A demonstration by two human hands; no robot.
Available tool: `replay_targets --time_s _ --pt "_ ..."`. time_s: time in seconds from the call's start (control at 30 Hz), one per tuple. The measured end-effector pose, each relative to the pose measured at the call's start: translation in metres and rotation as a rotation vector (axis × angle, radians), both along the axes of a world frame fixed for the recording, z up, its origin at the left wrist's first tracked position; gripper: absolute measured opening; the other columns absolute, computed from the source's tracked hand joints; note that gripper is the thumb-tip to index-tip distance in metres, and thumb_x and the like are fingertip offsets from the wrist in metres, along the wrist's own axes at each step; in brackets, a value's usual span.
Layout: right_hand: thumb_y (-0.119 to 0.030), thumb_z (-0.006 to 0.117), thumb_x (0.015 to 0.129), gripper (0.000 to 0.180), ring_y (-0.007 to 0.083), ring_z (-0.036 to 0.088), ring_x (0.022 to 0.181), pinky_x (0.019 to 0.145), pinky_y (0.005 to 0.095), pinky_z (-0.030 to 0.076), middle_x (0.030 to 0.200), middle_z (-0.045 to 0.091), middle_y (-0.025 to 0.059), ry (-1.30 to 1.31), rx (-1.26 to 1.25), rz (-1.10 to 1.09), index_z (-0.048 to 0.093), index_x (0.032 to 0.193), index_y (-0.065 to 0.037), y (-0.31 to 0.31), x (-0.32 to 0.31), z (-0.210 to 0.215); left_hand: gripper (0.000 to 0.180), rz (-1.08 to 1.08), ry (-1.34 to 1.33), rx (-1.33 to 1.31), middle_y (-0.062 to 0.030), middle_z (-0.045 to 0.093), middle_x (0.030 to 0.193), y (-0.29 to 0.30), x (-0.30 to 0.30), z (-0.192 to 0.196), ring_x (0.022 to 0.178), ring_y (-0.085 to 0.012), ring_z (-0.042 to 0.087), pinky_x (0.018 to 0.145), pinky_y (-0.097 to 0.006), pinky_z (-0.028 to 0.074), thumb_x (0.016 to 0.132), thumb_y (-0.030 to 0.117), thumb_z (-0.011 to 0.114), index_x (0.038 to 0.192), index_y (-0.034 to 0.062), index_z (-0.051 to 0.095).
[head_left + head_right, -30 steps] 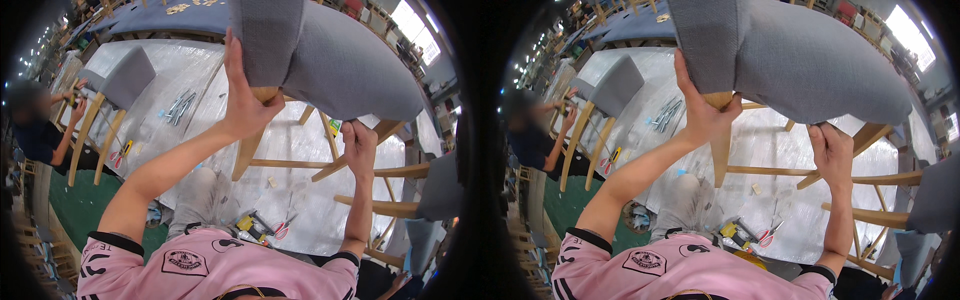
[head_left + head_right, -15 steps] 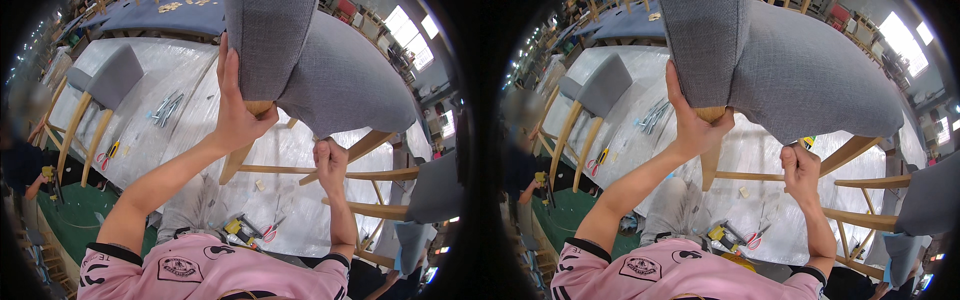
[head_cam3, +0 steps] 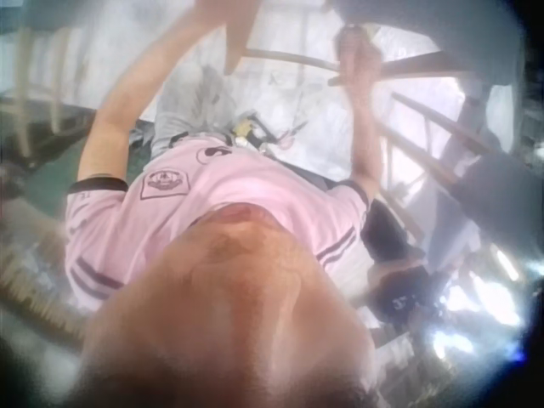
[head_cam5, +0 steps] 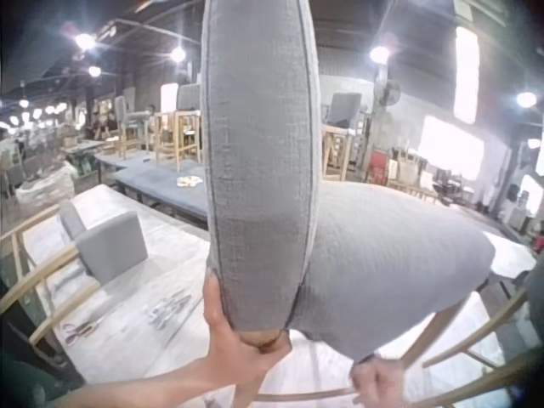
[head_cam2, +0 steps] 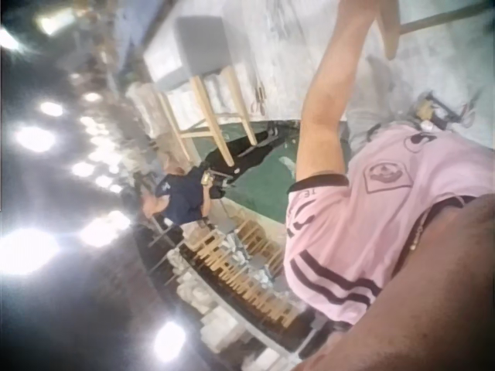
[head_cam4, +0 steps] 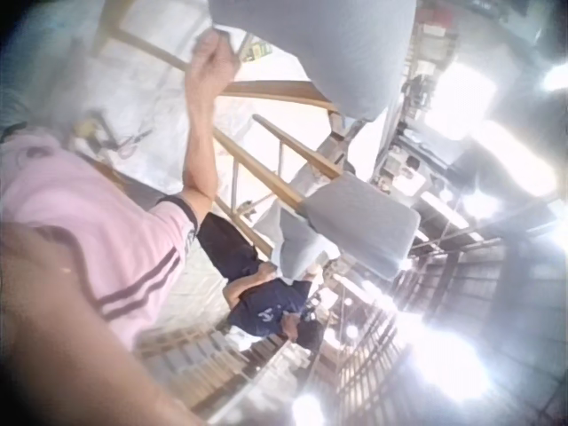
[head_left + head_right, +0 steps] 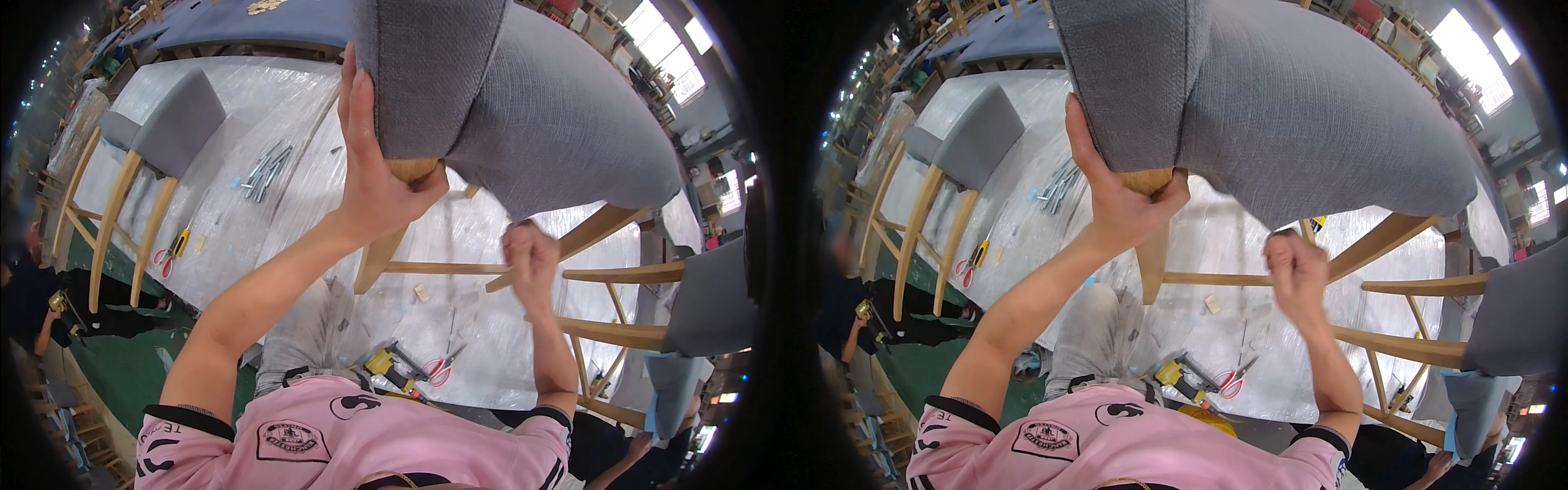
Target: The person wraps gray fabric around a wooden chair seat, trims excess with scissors, and secures the fabric using a staple gun. The person repeatedly adjusts the fabric and staples it to the underside of the seat.
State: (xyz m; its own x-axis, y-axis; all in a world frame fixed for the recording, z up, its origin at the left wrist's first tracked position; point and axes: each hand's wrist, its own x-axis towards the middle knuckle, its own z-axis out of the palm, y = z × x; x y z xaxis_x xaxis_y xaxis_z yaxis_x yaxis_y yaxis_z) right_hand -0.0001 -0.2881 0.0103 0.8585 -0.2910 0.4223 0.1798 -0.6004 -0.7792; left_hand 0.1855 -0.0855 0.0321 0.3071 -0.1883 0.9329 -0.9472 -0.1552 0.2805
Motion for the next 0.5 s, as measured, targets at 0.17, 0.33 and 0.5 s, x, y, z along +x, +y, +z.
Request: replay_targets --time_s 0.17,0.33,0.5 --pt "-0.029 0.054 0.11 0.045 0.0083 0.051 0.054 0.05 0.0255 0.038 0.064 0.056 0.0042 -0.008 0.123 0.043 0.058 0.075 0.0 0.014 0.002 -0.001 0.134 -0.014 0.03 -0.007 -0.0258 0.005 0.165 -0.003 -0.003 -0.003 0.155 -0.0425 0.011 0.125 -0.05 0.015 0.067 0.005 0.084 0.16 -0.0023 -0.012" --pt "-0.021 0.061 0.106 0.041 0.0102 0.05 0.053 0.05 0.0286 0.037 0.061 0.055 0.0054 0.004 -0.107 -0.014 0.057 0.072 0.002 -0.005 -0.001 0.027 0.134 -0.002 0.012 0.002 -0.026 0.003 0.165 -0.002 -0.001 -0.001 0.155 -0.0431 0.011 0.125 -0.05 0.014 0.068 0.005 0.084 0.16 -0.0012 -0.013" --pt "-0.024 0.062 0.106 0.039 0.0118 0.046 0.052 0.05 0.0298 0.036 0.06 0.053 0.0053 0.051 -0.205 -0.029 0.059 0.076 0.002 -0.012 0.001 0.061 0.134 -0.007 -0.016 0.017 -0.0251 0.001 0.165 -0.001 0.01 0.0 0.155 -0.0414 0.01 0.124 -0.05 0.015 0.068 0.006 0.084 0.16 -0.0008 -0.013"
